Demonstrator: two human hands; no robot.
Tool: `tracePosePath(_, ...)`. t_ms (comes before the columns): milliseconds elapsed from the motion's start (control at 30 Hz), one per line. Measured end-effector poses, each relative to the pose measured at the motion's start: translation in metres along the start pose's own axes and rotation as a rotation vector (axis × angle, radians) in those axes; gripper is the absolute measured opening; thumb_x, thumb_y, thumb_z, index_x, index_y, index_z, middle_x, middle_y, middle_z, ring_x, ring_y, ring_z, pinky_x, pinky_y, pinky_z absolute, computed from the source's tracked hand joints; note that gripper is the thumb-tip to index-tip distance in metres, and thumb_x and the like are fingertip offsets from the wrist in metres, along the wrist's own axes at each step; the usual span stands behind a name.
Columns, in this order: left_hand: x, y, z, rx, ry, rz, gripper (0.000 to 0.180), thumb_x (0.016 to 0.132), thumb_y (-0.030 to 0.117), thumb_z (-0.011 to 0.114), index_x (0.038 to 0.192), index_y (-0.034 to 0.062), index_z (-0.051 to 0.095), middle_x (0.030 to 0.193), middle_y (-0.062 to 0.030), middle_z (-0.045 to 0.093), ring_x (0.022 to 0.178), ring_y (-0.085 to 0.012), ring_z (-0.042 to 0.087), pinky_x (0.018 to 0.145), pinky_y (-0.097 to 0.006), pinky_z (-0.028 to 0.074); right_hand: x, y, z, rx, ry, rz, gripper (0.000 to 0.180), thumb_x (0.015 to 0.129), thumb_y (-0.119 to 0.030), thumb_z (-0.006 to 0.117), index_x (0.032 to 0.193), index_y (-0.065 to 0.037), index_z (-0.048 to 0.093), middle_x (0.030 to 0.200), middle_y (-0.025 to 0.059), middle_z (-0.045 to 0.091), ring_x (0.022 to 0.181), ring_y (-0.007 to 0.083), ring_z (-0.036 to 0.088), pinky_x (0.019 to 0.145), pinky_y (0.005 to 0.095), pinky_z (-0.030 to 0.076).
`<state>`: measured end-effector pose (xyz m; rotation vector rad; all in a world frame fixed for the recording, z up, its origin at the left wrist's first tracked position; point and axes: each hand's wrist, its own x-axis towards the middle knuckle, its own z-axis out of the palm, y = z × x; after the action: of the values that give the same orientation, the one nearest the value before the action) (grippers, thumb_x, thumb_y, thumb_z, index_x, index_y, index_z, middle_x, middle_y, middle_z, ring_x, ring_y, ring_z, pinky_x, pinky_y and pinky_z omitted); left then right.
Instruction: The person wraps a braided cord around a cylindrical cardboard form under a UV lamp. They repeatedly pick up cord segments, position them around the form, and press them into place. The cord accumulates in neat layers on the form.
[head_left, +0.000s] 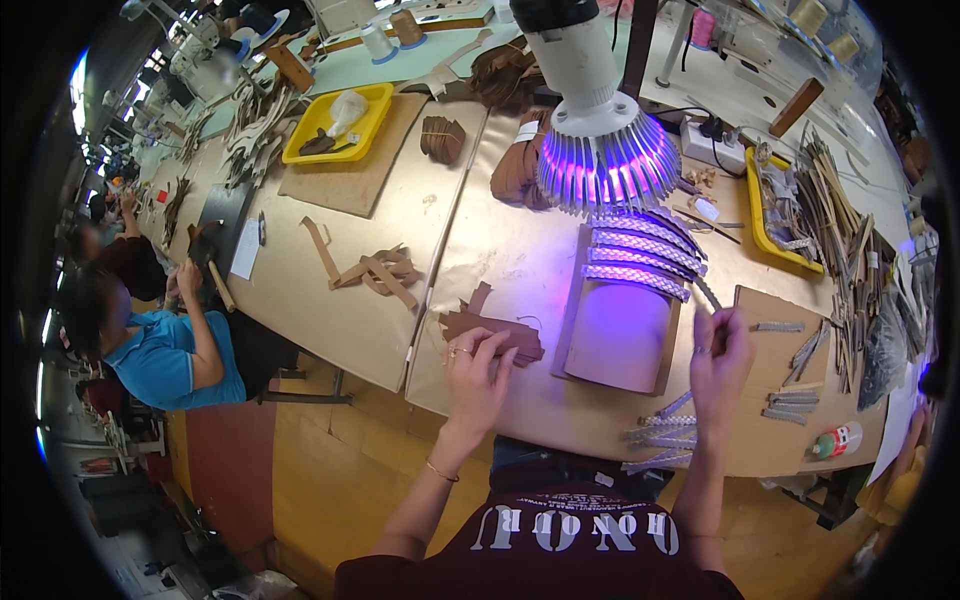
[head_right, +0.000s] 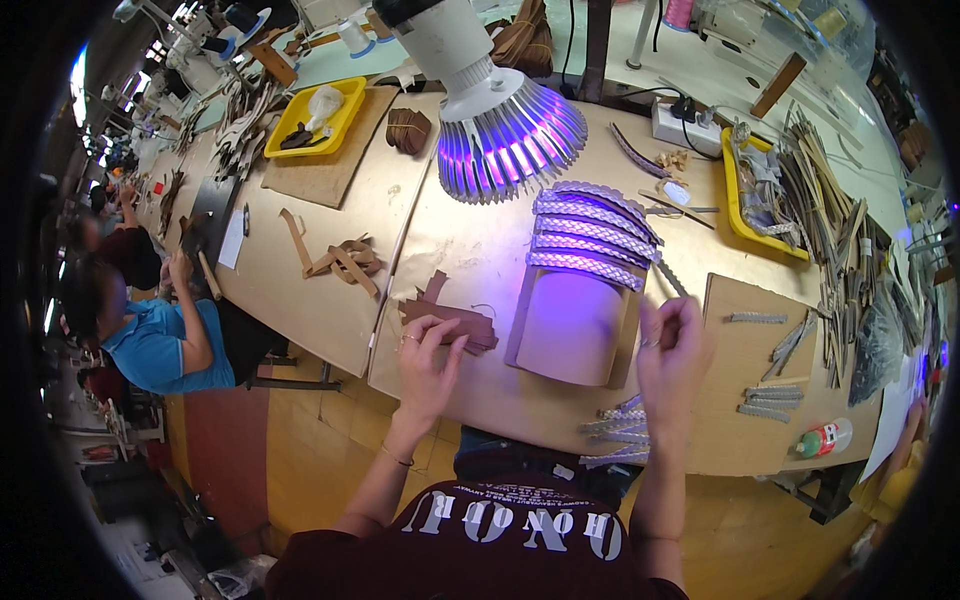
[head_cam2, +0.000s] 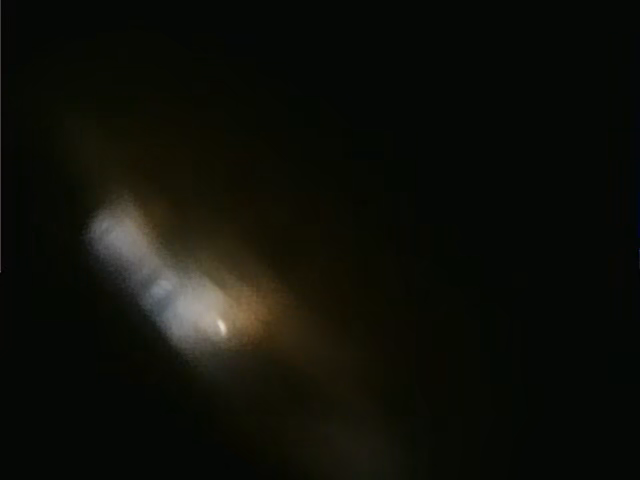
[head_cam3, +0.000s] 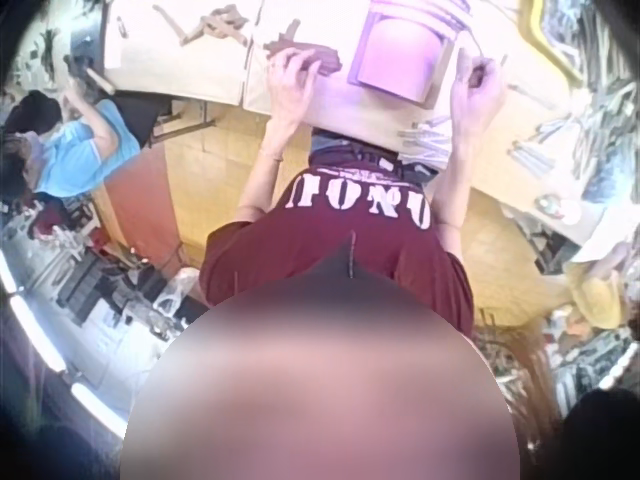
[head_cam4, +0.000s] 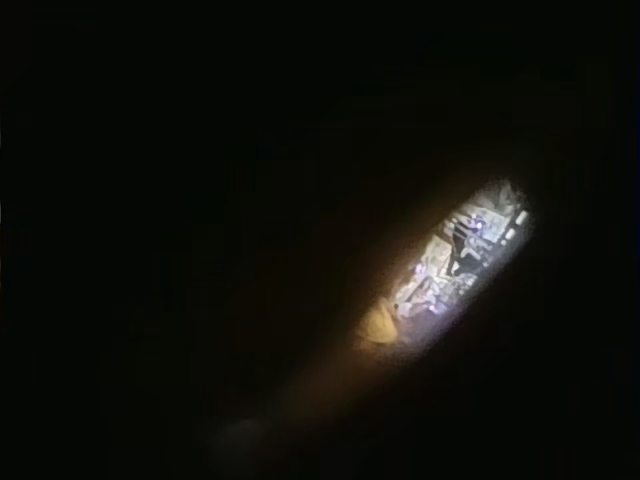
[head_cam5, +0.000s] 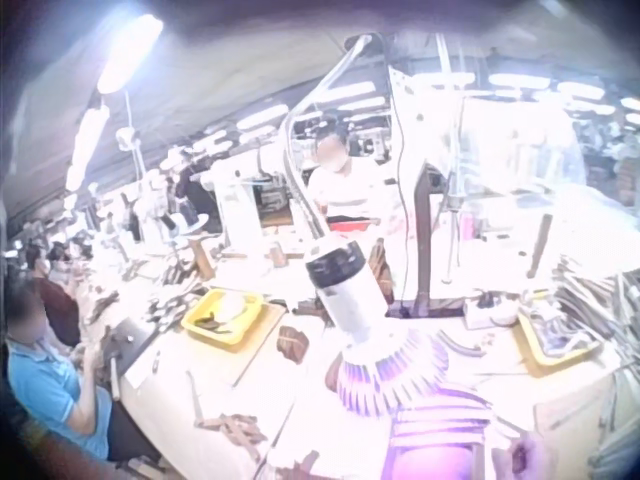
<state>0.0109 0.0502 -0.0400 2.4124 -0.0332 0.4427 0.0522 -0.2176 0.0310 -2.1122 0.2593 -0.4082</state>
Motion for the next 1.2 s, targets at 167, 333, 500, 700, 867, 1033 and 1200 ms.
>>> tracePosePath(167,0.010,-0.009,0.002,0.107,-0.184,0.137,0.022,0.083,0.015,0.071,0.103,0.0050,0.069,0.098,-0.0107,0.059,0.092,-0.0287,0.057,0.082,-0.040,0.045,-0.051,-0.029,0.013,-0.090,-0.370,-0.598,0.026,0.080,-0.026,0.077,0.075,-0.010,0.057,0.065,0.0014,0.053,0.057,0.0178,0.051,0.055,0.0325,0.038)
tracePosePath(333,0.022,-0.009,-0.004,0.016,-0.296,0.079,0.019,0.084,0.011,0.069,0.102,0.0038,0.070,0.097,-0.0119,0.060,0.090,-0.0298,0.058,0.079,-0.040,0.048,-0.079,-0.049,0.043,-0.304,-0.911,-0.816,0.026,0.089,-0.031,0.065,0.083,-0.006,0.058,0.082,0.0064,0.057,0.071,0.0223,0.062,0.069,0.0345,0.047)
tracePosePath(500,0.031,-0.011,-0.012,-0.141,-0.350,-0.001,0.020,0.084,0.006,0.067,0.103,0.0013,0.069,0.096,-0.0133,0.059,0.089,-0.0310,0.058,0.078,-0.040,0.048,-0.092,-0.047,0.075,-0.539,-1.038,-0.779,0.018,0.084,-0.016,0.062,0.087,0.001,0.058,0.111,0.0294,0.058,0.077,0.0284,0.066,0.071,0.0369,0.052)
tracePosePath(700,0.038,-0.016,-0.012,-0.179,-0.401,-0.026,0.017,0.083,0.001,0.067,0.100,-0.0006,0.066,0.094,-0.0138,0.058,0.085,-0.0301,0.059,0.074,-0.038,0.049,-0.100,-0.035,0.104,-0.628,-0.953,-0.761,0.016,0.076,-0.009,0.060,0.086,0.002,0.058,0.130,0.0437,0.045,0.078,0.0290,0.068,0.071,0.0366,0.054)
tracePosePath(867,0.033,-0.028,-0.010,-0.342,-0.376,-0.125,0.006,0.083,-0.002,0.066,0.088,-0.0004,0.063,0.091,-0.0116,0.058,0.083,-0.0229,0.059,0.069,-0.035,0.050,-0.110,-0.027,0.110,-0.658,-0.873,-0.783,0.015,0.075,-0.010,0.061,0.085,0.002,0.059,0.130,0.0427,0.047,0.078,0.0267,0.068,0.069,0.0356,0.053)
tracePosePath(1033,0.033,-0.051,-0.026,-0.615,-0.051,-0.265,0.011,0.092,0.003,0.060,0.103,0.0024,0.060,0.107,-0.0067,0.063,0.082,-0.0146,0.059,0.078,-0.033,0.049,-0.108,-0.031,0.114,-0.634,-0.846,-0.785,0.017,0.072,-0.010,0.061,0.085,0.002,0.058,0.129,0.0449,0.045,0.076,0.0262,0.067,0.068,0.0350,0.053)
tracePosePath(1200,0.041,-0.041,-0.068,-1.059,0.231,-0.057,0.014,0.101,0.005,0.043,0.112,0.0020,0.051,0.108,-0.0134,0.065,0.084,-0.0150,0.060,0.087,-0.033,0.047,-0.083,-0.051,0.088,-0.283,-0.955,-0.550,0.032,0.088,-0.021,0.061,0.107,0.003,0.053,0.119,0.0300,0.057,0.078,0.0286,0.068,0.067,0.0376,0.054)
